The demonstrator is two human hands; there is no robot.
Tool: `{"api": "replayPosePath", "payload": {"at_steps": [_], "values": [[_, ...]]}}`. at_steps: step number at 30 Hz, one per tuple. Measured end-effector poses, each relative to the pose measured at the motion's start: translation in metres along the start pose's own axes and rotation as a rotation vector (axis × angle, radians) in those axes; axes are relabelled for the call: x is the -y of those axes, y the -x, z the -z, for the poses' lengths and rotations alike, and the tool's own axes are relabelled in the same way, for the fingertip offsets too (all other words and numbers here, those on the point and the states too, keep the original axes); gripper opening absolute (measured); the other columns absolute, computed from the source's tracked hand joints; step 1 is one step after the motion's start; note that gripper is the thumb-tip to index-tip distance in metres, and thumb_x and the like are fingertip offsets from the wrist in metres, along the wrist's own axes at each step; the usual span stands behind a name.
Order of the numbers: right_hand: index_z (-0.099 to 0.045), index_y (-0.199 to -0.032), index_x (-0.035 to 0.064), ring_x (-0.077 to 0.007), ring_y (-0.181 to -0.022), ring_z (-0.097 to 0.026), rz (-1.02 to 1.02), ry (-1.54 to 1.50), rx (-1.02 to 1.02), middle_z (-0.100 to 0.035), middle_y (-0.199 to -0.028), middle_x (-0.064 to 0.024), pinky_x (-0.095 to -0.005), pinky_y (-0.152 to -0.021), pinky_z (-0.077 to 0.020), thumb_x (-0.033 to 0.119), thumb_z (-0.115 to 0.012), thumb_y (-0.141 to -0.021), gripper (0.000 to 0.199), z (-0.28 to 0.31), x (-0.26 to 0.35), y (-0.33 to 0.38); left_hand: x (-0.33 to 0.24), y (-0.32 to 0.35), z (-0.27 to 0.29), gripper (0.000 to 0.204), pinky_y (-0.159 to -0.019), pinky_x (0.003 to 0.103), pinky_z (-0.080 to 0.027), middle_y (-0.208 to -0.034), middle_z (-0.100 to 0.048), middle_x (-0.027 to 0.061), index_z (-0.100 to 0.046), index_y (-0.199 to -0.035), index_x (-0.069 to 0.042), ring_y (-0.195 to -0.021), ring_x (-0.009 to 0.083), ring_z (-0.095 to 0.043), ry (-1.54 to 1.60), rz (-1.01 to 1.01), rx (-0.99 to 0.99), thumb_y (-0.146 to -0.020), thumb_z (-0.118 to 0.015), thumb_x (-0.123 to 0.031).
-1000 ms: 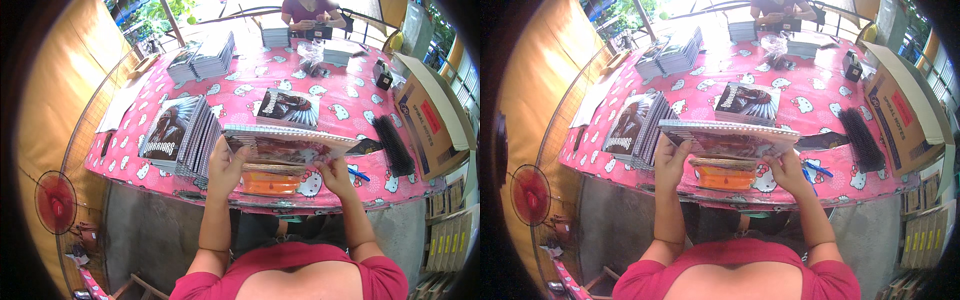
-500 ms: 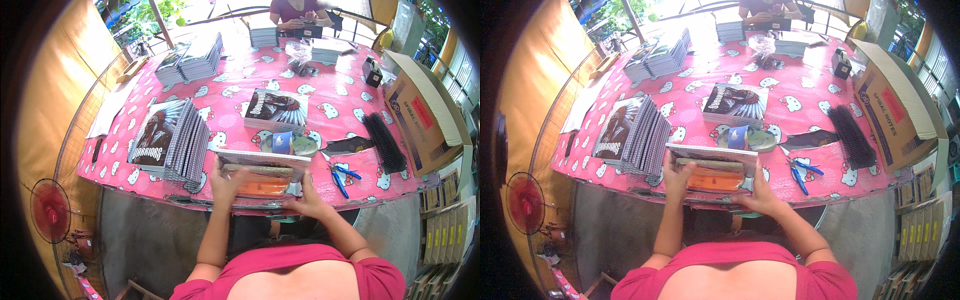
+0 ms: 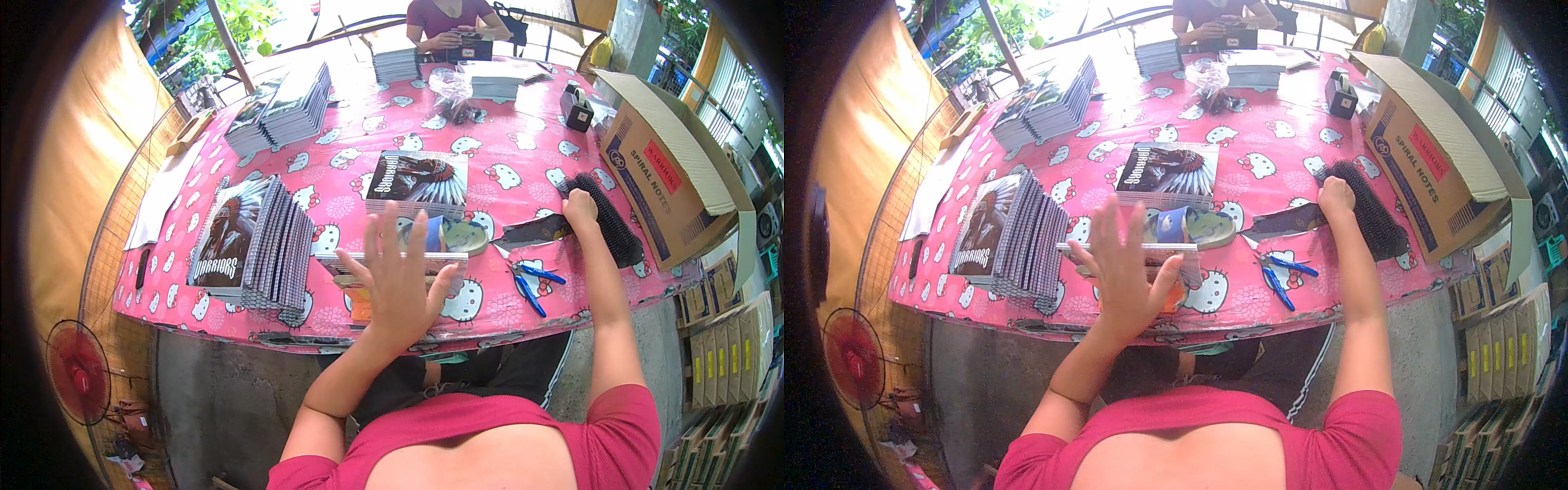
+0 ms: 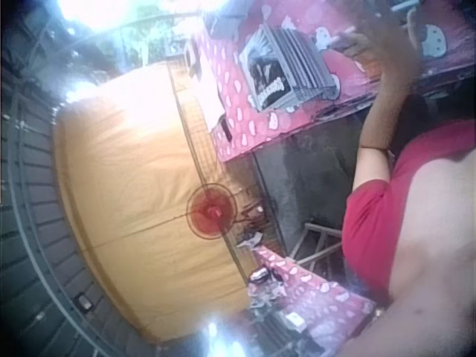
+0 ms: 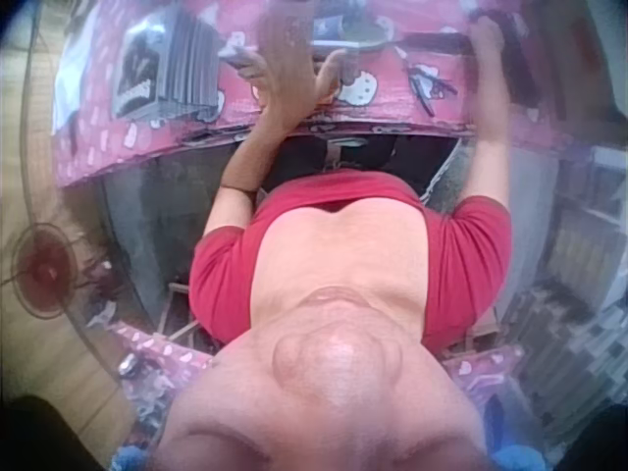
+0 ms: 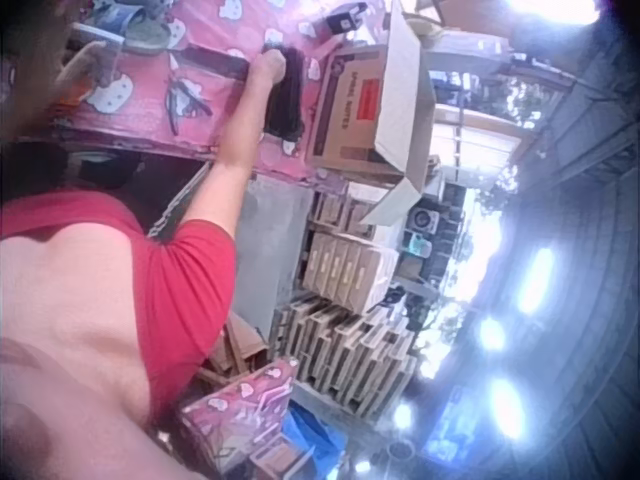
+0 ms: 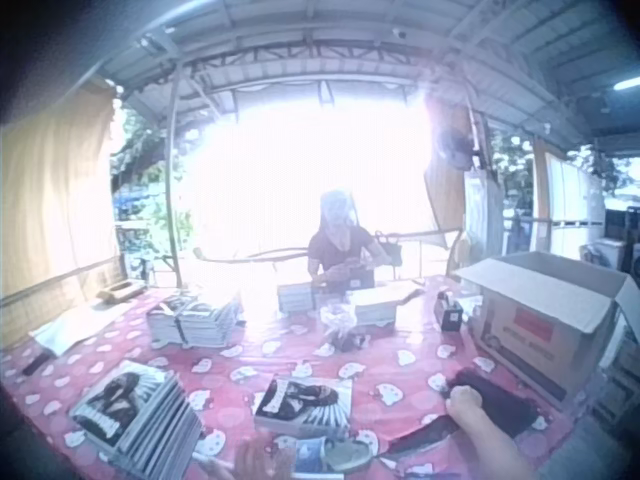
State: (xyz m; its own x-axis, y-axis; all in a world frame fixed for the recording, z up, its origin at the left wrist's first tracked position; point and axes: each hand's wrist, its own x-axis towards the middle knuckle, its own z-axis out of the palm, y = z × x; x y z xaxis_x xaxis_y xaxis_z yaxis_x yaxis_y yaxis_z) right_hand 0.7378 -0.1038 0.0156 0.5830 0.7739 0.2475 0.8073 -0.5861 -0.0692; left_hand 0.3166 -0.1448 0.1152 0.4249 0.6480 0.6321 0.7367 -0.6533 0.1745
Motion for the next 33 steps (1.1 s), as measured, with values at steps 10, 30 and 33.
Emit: {"api": "replayPosePath", "payload": {"at_steps": [10,30,33], "values": [[-0.072,-0.095,0.0078,-0.0240,-0.072,-0.062,0.609,-0.939,-0.122,-0.063,-0.085,-0.0131,-0.0334,-0.063,-0.0494,0.005,-0.069,-0.079,0.016,0.099,0.109,0.141,0.020,0.000,-0.012,0.028,-0.094,0.041,-0.037,-0.098,-0.068,0.0085,-0.068,-0.103,-0.006,-0.092,0.0246,-0.062,0.450,-0.087,0.018,-0.080,-0.071,-0.021],[-0.067,-0.097,0.0034,-0.0107,-0.071,-0.057,0.320,-1.238,0.616,-0.061,-0.080,-0.0055,-0.0254,-0.060,-0.0447,0.007,-0.065,-0.085,0.013,0.145,0.131,0.162,0.012,0.000,-0.014,0.018,-0.087,0.038,-0.034,-0.083,-0.067,-0.0001,-0.072,-0.091,-0.010,-0.080,0.0176,-0.060,0.480,-0.046,-0.079,-0.076,-0.073,-0.021],[-0.065,-0.099,0.0038,-0.0170,-0.065,-0.060,0.635,-1.057,-0.047,-0.063,-0.076,-0.0060,-0.0297,-0.058,-0.0465,0.008,-0.064,-0.086,0.014,0.142,0.152,0.178,0.011,-0.002,-0.012,0.022,-0.086,0.038,-0.035,-0.087,-0.067,0.0015,-0.071,-0.093,-0.010,-0.082,0.0196,-0.061,0.461,0.037,-0.088,-0.075,-0.074,-0.022]]}}
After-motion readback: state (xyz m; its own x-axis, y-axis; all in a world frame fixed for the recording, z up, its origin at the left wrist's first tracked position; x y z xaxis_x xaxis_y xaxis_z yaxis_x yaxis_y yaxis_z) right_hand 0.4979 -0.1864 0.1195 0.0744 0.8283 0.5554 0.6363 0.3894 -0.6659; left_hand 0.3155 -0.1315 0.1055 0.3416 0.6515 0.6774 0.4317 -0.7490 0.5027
